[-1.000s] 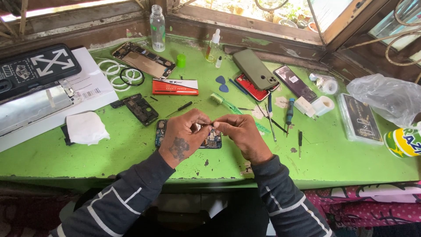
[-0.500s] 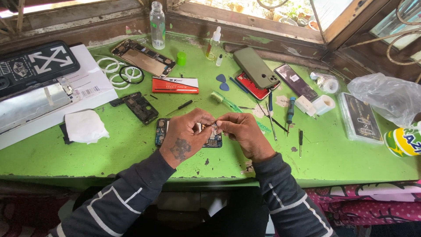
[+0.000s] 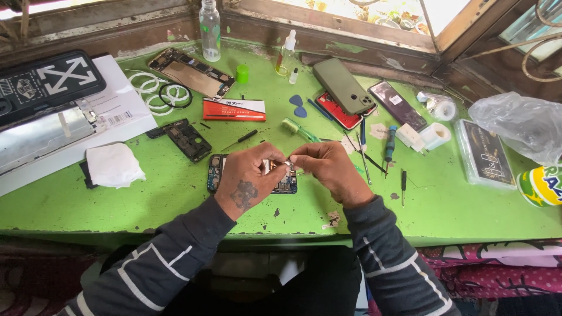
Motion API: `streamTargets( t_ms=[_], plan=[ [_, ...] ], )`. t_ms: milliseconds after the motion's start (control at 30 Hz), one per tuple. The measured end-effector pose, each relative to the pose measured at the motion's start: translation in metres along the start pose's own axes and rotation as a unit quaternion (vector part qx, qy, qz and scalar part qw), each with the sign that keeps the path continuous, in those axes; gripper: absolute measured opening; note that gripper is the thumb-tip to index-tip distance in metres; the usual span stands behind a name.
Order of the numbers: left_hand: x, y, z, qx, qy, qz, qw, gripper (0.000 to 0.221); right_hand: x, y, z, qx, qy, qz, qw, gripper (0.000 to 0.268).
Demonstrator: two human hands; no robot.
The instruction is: The person is reassembling a smartphone by connecting internal ribbon cables and components to the motherboard.
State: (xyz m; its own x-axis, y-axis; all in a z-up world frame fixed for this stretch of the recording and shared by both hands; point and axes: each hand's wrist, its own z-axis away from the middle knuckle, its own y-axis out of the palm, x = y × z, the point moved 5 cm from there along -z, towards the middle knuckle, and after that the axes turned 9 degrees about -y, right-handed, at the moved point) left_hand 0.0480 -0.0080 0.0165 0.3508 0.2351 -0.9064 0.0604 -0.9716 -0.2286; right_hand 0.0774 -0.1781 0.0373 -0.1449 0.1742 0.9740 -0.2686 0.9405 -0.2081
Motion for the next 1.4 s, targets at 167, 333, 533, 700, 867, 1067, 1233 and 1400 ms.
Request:
streamTargets(
  t_ms=[167,333,533,700,867,1067,1233,1400],
  plan=[
    [-0.026,-0.009,0.006,0.021,0.041,-0.132,0.990,0.010,0.011,-0.022,-0.005,0.036,0.005,0.104,0.994,0.013],
    [-0.023,-0.009,0.004,0.102,0.061,-0.343,0.932,0.050,-0.009,-0.030,-0.005,0.047,0.021,0.128,0.991,0.014],
    [-0.009,-0.003,0.002,0.234,-0.050,-0.448,0.861,0.074,-0.027,-0.031,-0.002,-0.002,-0.032,0.192,0.981,0.012],
    [-0.009,-0.001,-0.001,0.244,-0.044,-0.446,0.860,0.075,-0.032,-0.033,-0.002,-0.025,-0.059,0.178,0.982,0.011],
    [-0.009,-0.001,-0.002,0.263,-0.050,-0.443,0.856,0.073,-0.023,-0.031,0.008,-0.053,-0.054,0.163,0.984,0.007],
    [-0.014,-0.002,-0.003,0.264,-0.051,-0.437,0.858,0.071,-0.020,-0.023,0.005,-0.011,-0.019,0.181,0.983,0.010],
    [-0.015,-0.004,-0.007,0.244,-0.055,-0.416,0.874,0.061,-0.005,-0.015,-0.009,0.068,-0.009,0.212,0.975,0.010],
    [-0.017,-0.002,-0.023,0.204,-0.110,-0.276,0.933,0.035,0.006,-0.005,-0.022,0.141,0.070,0.210,0.965,0.016]
  ],
)
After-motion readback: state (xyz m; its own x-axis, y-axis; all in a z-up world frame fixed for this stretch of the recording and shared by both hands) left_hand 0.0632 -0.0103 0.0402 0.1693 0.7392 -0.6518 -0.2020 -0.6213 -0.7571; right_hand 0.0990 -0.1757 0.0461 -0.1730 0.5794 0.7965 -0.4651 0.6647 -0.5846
